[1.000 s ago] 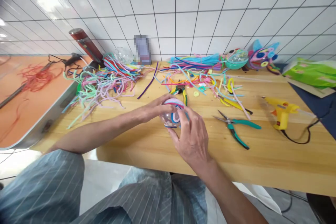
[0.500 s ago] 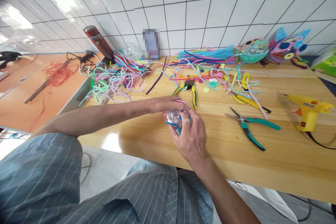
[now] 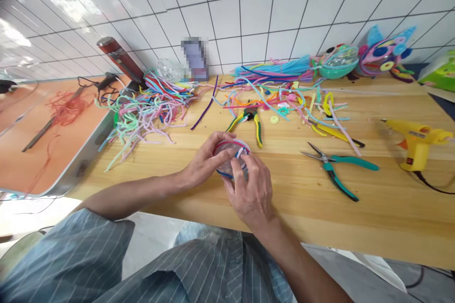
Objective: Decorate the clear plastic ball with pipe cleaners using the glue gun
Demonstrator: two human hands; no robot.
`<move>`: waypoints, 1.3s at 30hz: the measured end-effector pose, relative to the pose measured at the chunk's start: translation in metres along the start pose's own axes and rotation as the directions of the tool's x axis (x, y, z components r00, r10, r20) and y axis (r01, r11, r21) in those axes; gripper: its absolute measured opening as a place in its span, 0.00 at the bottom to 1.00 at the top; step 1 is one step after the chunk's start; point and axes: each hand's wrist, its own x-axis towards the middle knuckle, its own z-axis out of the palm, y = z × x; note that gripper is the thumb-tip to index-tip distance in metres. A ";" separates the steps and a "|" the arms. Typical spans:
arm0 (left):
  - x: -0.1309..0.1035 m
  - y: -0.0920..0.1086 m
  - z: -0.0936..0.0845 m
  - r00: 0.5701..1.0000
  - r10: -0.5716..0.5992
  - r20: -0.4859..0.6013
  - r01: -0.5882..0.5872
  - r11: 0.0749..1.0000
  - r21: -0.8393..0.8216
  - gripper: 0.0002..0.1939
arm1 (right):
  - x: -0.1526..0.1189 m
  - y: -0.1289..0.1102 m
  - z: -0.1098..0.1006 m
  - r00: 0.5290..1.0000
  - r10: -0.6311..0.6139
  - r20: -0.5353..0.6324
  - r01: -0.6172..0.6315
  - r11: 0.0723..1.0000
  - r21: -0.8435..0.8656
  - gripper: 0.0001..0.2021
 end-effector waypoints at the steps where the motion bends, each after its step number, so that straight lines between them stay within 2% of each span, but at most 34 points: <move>1: -0.003 -0.001 -0.001 0.999 0.050 0.008 -0.050 0.999 0.017 0.18 | 0.001 0.000 0.000 1.000 0.000 0.000 0.000 1.000 -0.002 0.26; 4: -0.011 -0.010 -0.005 0.971 0.227 0.072 -0.236 0.961 0.146 0.16 | 0.003 0.002 -0.001 1.000 0.001 0.002 -0.001 1.000 -0.018 0.23; 7: -0.012 -0.024 -0.008 0.908 0.394 0.144 -0.420 0.866 0.274 0.20 | 0.004 0.004 -0.002 1.000 0.007 0.011 -0.007 1.000 -0.021 0.20; 10: -0.007 -0.032 -0.006 0.851 0.496 0.173 -0.524 0.773 0.357 0.27 | 0.005 0.005 -0.003 1.000 0.015 0.028 -0.015 1.000 0.005 0.19; 12: -0.004 -0.032 -0.003 0.842 0.512 0.167 -0.534 0.752 0.386 0.27 | 0.006 0.007 -0.004 0.999 0.014 0.050 -0.016 0.999 0.035 0.19; 16: -0.001 -0.023 0.000 0.883 0.440 0.162 -0.466 0.789 0.401 0.20 | 0.008 0.011 -0.006 0.996 0.004 0.084 -0.012 0.996 0.093 0.23; 20: -0.002 -0.021 -0.003 0.897 0.412 0.158 -0.441 0.814 0.378 0.20 | 0.010 0.017 -0.009 0.995 0.010 0.100 -0.027 0.985 0.170 0.30; 27: -0.004 -0.027 -0.009 0.872 0.452 0.188 -0.489 0.794 0.360 0.20 | 0.012 0.025 -0.014 0.983 0.087 0.162 -0.135 0.938 0.320 0.34; 33: -0.005 -0.028 -0.013 0.821 0.522 0.232 -0.569 0.716 0.404 0.17 | 0.011 0.026 -0.016 0.963 0.172 0.205 -0.249 0.859 0.448 0.36; 39: -0.004 -0.029 -0.016 0.827 0.500 0.257 -0.560 0.690 0.459 0.17 | 0.006 0.027 -0.016 0.938 0.228 0.261 -0.338 0.767 0.546 0.38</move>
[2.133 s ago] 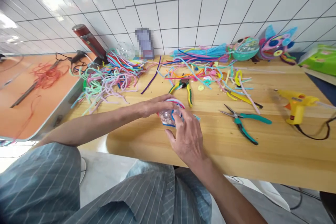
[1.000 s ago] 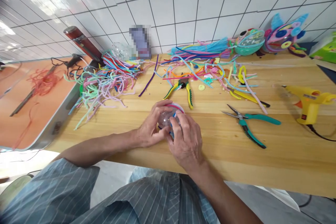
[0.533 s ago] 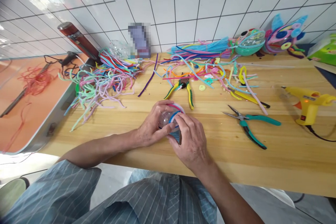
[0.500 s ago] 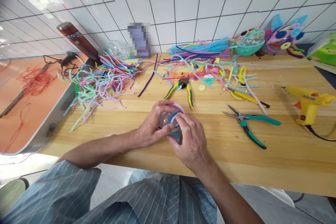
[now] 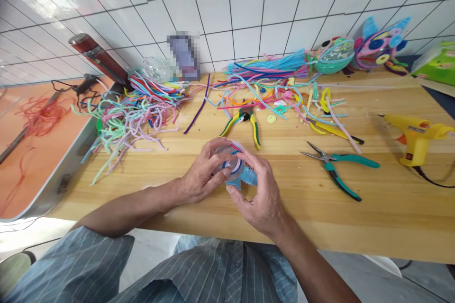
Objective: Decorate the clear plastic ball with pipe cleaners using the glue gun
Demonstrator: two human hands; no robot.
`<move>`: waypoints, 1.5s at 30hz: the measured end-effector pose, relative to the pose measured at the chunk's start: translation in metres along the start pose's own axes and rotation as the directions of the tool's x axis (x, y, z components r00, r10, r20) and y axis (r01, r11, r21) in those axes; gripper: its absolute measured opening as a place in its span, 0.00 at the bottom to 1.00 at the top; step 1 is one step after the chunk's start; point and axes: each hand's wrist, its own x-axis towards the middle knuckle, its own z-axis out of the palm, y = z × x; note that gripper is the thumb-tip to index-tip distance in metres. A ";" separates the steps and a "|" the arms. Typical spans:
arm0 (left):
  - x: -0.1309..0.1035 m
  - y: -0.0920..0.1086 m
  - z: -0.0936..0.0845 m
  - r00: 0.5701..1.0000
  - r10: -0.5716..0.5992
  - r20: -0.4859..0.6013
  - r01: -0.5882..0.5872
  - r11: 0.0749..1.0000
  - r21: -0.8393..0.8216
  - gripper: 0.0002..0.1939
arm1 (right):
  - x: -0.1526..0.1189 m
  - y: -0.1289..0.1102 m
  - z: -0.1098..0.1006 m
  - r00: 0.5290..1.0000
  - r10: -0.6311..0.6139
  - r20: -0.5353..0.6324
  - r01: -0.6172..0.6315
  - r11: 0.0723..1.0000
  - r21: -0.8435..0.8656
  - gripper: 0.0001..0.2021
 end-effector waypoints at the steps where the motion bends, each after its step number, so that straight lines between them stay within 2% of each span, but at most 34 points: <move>1: 0.000 0.000 0.000 1.000 0.012 -0.007 -0.012 1.000 0.004 0.17 | 0.000 0.001 -0.001 1.000 0.003 -0.011 -0.003 1.000 0.028 0.38; 8: -0.002 -0.002 -0.002 0.999 0.030 0.011 -0.030 0.997 0.065 0.18 | 0.000 0.003 -0.006 0.998 -0.007 -0.060 0.008 1.000 0.015 0.39; 15: -0.009 -0.009 -0.002 0.997 0.060 -0.052 -0.055 0.995 0.083 0.17 | 0.008 -0.008 -0.005 0.985 -0.147 0.094 0.158 0.980 -0.122 0.34; 19: -0.015 -0.013 -0.002 0.997 0.047 -0.060 -0.042 0.995 0.087 0.18 | 0.008 -0.007 -0.001 0.975 -0.196 0.107 0.210 0.968 -0.137 0.39; 24: -0.018 -0.014 -0.002 0.996 0.062 -0.066 -0.055 0.993 0.106 0.22 | 0.003 -0.003 0.003 0.977 -0.185 0.103 0.193 0.979 -0.072 0.50; 28: -0.018 -0.013 0.000 0.995 0.045 -0.088 -0.036 0.994 0.099 0.22 | 0.001 0.000 0.007 0.972 -0.207 0.107 0.217 0.972 -0.090 0.57; 32: -0.011 -0.010 0.001 0.993 0.048 -0.109 -0.038 0.995 0.090 0.17 | 0.003 0.004 0.009 0.968 -0.239 0.071 0.247 0.955 -0.161 0.51; 35: -0.002 -0.006 0.001 0.995 0.047 -0.091 -0.038 0.995 0.094 0.16 | 0.004 0.005 0.009 0.976 -0.218 0.029 0.219 0.953 -0.208 0.46; 39: 0.007 -0.003 -0.003 0.993 0.105 -0.051 -0.102 0.993 0.051 0.17 | 0.001 0.007 0.006 0.979 -0.201 -0.015 0.189 0.944 -0.270 0.40; 41: 0.008 -0.004 -0.004 0.988 0.144 -0.050 -0.144 0.990 0.016 0.16 | -0.001 0.009 0.005 0.979 -0.202 -0.013 0.191 0.940 -0.282 0.39; 45: 0.002 -0.008 0.000 0.977 0.165 -0.134 -0.169 0.986 -0.018 0.16 | -0.007 0.012 0.003 0.973 -0.227 0.044 0.231 0.942 -0.244 0.40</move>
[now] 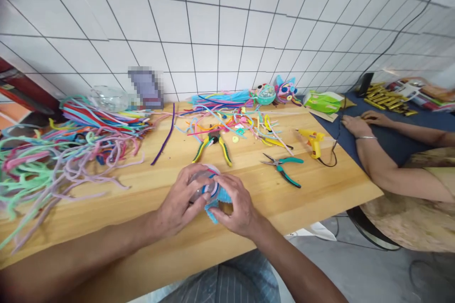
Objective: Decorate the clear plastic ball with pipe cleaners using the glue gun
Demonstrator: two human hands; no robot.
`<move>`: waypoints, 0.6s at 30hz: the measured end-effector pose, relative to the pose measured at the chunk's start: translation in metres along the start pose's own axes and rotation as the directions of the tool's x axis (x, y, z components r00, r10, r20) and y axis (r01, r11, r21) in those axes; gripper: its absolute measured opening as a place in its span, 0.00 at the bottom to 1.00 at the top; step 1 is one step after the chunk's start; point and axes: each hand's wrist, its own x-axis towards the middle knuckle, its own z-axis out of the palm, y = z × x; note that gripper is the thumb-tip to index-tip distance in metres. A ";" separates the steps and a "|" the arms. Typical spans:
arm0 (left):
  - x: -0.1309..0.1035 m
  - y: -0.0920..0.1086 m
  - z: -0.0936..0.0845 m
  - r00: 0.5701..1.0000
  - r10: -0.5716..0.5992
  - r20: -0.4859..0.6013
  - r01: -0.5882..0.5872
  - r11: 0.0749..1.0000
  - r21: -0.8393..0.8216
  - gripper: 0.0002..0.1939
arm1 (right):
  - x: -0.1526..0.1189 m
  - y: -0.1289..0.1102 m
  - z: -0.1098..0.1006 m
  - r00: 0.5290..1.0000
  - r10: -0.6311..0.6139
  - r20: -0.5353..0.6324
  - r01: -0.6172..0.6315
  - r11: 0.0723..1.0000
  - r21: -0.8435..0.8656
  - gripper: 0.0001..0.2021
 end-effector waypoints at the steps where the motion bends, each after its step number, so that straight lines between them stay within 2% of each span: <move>1: -0.002 -0.001 0.002 1.000 0.010 -0.020 -0.010 1.000 -0.006 0.15 | -0.002 0.000 -0.001 1.000 -0.002 0.010 0.002 1.000 0.011 0.41; 5: -0.009 -0.004 0.007 0.995 0.068 -0.070 -0.071 0.997 -0.030 0.13 | -0.009 0.002 -0.007 0.999 0.050 -0.007 -0.050 0.999 0.006 0.43; 8: -0.011 -0.007 0.010 0.995 0.068 -0.078 -0.070 0.997 -0.026 0.14 | -0.011 0.004 -0.010 0.997 0.075 -0.020 -0.076 0.997 -0.019 0.43; 14: -0.014 -0.009 0.011 0.996 0.064 -0.067 -0.064 0.998 -0.006 0.15 | -0.011 0.005 -0.003 0.991 0.131 -0.003 -0.131 0.991 0.029 0.40; 16: -0.013 -0.008 0.009 0.995 0.078 -0.063 -0.079 0.997 -0.004 0.15 | -0.011 0.003 0.000 0.985 0.169 -0.037 -0.167 0.984 0.063 0.38; 18: -0.011 -0.008 0.007 0.994 0.092 -0.054 -0.093 0.996 -0.002 0.15 | -0.011 0.002 -0.004 0.960 0.253 -0.118 -0.242 0.965 0.100 0.34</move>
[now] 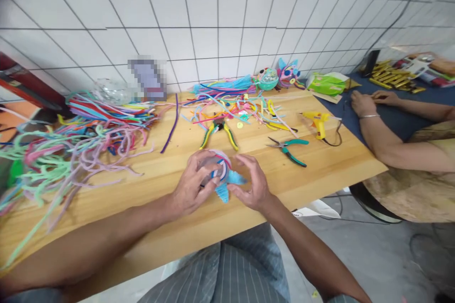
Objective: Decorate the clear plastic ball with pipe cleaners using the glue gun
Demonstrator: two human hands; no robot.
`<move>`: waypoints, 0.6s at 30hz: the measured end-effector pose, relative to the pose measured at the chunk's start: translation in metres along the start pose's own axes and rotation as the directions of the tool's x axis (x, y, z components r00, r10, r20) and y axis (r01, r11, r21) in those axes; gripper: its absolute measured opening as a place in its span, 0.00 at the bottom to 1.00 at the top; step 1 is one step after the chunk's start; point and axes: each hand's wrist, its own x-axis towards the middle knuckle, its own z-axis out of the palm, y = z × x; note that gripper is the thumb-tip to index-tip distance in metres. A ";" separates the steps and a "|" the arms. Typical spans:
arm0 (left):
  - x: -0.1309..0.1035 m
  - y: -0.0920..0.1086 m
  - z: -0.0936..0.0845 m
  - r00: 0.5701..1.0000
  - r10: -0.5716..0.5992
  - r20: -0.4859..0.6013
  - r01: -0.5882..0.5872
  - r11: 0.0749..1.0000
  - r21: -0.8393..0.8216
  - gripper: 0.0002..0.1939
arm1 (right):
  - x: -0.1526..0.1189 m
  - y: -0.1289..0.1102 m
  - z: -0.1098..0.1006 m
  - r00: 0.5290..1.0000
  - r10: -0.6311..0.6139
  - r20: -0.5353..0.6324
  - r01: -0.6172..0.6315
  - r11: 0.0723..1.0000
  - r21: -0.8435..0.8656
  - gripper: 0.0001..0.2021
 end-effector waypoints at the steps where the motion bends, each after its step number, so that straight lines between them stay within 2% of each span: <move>1: 0.001 0.000 -0.001 1.000 -0.004 0.011 0.004 1.000 0.005 0.15 | 0.000 0.001 -0.006 0.996 0.063 -0.064 -0.062 0.998 0.019 0.31; 2: 0.001 -0.001 -0.001 1.000 -0.009 0.021 0.009 1.000 0.013 0.15 | -0.001 0.004 -0.016 0.981 0.136 -0.140 -0.131 0.990 0.043 0.28; 4: 0.001 -0.003 -0.002 0.999 -0.007 0.031 0.006 1.000 0.031 0.16 | -0.002 0.015 -0.048 0.909 0.275 -0.313 -0.262 0.961 0.085 0.24; 6: 0.001 -0.005 -0.003 0.999 -0.015 0.043 0.013 0.999 0.043 0.16 | -0.001 0.034 -0.092 0.795 0.367 -0.484 -0.375 0.923 0.085 0.23; 9: 0.000 -0.007 -0.005 0.997 -0.025 0.071 0.021 0.998 0.060 0.15 | 0.009 0.075 -0.158 0.629 0.432 -0.646 -0.570 0.822 -0.006 0.26; 11: 0.000 -0.007 -0.008 0.996 -0.029 0.086 0.023 0.997 0.067 0.15 | 0.021 0.106 -0.189 0.600 0.524 -0.605 -0.734 0.661 -0.154 0.28; 12: 0.000 -0.008 -0.009 0.995 -0.027 0.093 0.021 0.997 0.068 0.15 | 0.029 0.120 -0.199 0.589 0.550 -0.592 -0.764 0.618 -0.185 0.28; 15: -0.001 -0.010 -0.011 0.995 -0.015 0.096 0.009 0.998 0.061 0.17 | 0.057 0.151 -0.212 0.586 0.592 -0.553 -0.796 0.550 -0.254 0.23; 18: -0.004 -0.011 -0.012 0.996 -0.012 0.086 0.007 0.998 0.058 0.17 | 0.087 0.165 -0.218 0.610 0.625 -0.487 -0.793 0.489 -0.365 0.15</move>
